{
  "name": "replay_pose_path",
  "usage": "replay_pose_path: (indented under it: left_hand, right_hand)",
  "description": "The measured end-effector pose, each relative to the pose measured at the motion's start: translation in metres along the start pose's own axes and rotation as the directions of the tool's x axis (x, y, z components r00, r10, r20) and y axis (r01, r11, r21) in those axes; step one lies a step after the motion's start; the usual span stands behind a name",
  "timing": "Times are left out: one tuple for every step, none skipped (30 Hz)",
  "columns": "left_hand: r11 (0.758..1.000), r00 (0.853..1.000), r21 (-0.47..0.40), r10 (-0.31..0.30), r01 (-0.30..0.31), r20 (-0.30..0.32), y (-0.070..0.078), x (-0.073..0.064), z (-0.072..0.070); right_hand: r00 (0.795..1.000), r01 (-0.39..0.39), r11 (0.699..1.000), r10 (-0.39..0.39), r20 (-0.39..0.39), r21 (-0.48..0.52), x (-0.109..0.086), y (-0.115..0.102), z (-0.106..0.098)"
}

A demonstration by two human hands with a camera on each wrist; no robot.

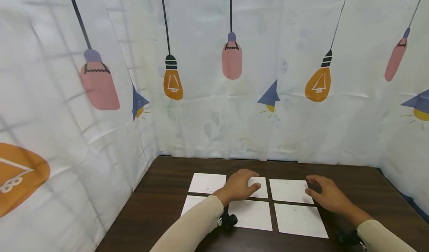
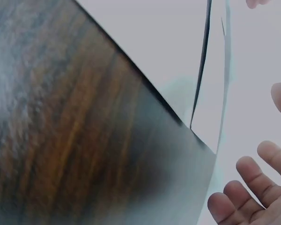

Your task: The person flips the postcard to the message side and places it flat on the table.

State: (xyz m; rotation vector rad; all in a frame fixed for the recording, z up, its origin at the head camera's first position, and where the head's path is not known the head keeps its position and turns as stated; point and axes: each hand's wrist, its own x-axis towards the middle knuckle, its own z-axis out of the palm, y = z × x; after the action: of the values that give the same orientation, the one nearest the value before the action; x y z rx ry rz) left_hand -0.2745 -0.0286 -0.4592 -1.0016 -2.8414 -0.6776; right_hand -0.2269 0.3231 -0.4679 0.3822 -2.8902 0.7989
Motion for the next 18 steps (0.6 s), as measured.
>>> replay_pose_path:
  left_hand:
    - [1.000,1.000,0.004,0.000,0.000,0.001,-0.002,-0.002,-0.002]
    - [1.000,1.000,0.009,-0.001,0.001,0.004,-0.004,-0.004,-0.005]
    - [1.000,1.000,0.011,-0.001,0.001,0.003,-0.006,-0.006,-0.007]
    - [1.000,1.000,0.013,-0.003,0.003,0.003,-0.008,-0.007,-0.009]
    - [1.000,1.000,0.019,-0.008,0.007,0.002,-0.010,-0.009,-0.011]
    - [1.000,1.000,0.026,-0.013,0.013,0.001,-0.012,-0.011,-0.013]
    - [0.999,1.000,0.030,-0.017,0.017,0.001,-0.014,-0.014,-0.015]
    - [0.999,1.000,0.032,-0.020,0.020,0.000,-0.016,-0.015,-0.017]
    - [0.999,1.000,0.033,-0.020,0.020,-0.003,-0.018,-0.017,-0.019]
    - [0.999,1.000,0.037,-0.021,0.021,-0.003,-0.020,-0.019,-0.021]
    - [0.999,1.000,0.042,-0.019,0.019,-0.006,-0.022,-0.021,-0.023]
    - [0.999,1.000,0.051,-0.015,0.016,-0.008,-0.024,-0.023,-0.025]
    - [0.998,1.000,0.059,-0.010,0.011,-0.013,-0.026,-0.024,-0.026]
    - [0.997,1.000,0.074,-0.006,0.008,-0.020,-0.028,-0.025,-0.028]
    - [0.996,1.000,0.090,0.000,0.003,-0.029,-0.030,-0.026,-0.030]
    - [0.994,0.999,0.108,0.002,0.002,-0.036,-0.032,-0.028,-0.031]
    - [0.992,0.999,0.123,0.002,0.003,-0.044,-0.034,-0.029,-0.034]
    - [0.991,0.999,0.135,0.000,0.007,-0.049,-0.035,-0.030,-0.036]
  right_hand:
    - [1.000,-0.005,1.000,0.005,0.000,-0.001,0.000,0.001,-0.001]
    - [1.000,-0.011,1.000,0.011,0.002,-0.003,0.000,0.001,-0.002]
    - [1.000,-0.011,1.000,0.011,0.005,-0.003,0.000,0.001,-0.003]
    - [1.000,-0.013,1.000,0.013,0.007,-0.002,0.000,0.001,-0.004]
    - [1.000,-0.016,1.000,0.016,0.010,-0.003,-0.001,0.001,-0.005]
    - [1.000,-0.018,1.000,0.018,0.013,-0.003,-0.001,0.001,-0.006]
    - [1.000,-0.019,1.000,0.019,0.017,-0.004,-0.001,0.000,-0.007]
    - [1.000,-0.019,1.000,0.019,0.021,-0.006,-0.001,0.000,-0.008]
    - [1.000,-0.016,1.000,0.016,0.024,-0.009,-0.002,0.001,-0.009]
    - [0.999,-0.015,1.000,0.016,0.030,-0.014,-0.002,0.001,-0.010]
    - [0.999,-0.013,1.000,0.013,0.035,-0.017,-0.002,0.002,-0.011]
    - [0.999,-0.007,1.000,0.008,0.039,-0.021,-0.002,0.002,-0.012]
    - [0.999,-0.004,1.000,0.006,0.044,-0.026,-0.001,0.003,-0.013]
    - [0.999,0.000,0.999,0.002,0.050,-0.032,-0.001,0.004,-0.015]
    - [0.999,0.002,0.999,0.001,0.054,-0.041,-0.001,0.005,-0.016]
    - [0.998,0.004,0.999,-0.001,0.058,-0.051,-0.001,0.006,-0.017]
    - [0.998,0.005,0.998,-0.001,0.062,-0.063,-0.001,0.007,-0.018]
    - [0.998,0.006,0.997,-0.001,0.068,-0.076,0.000,0.008,-0.019]
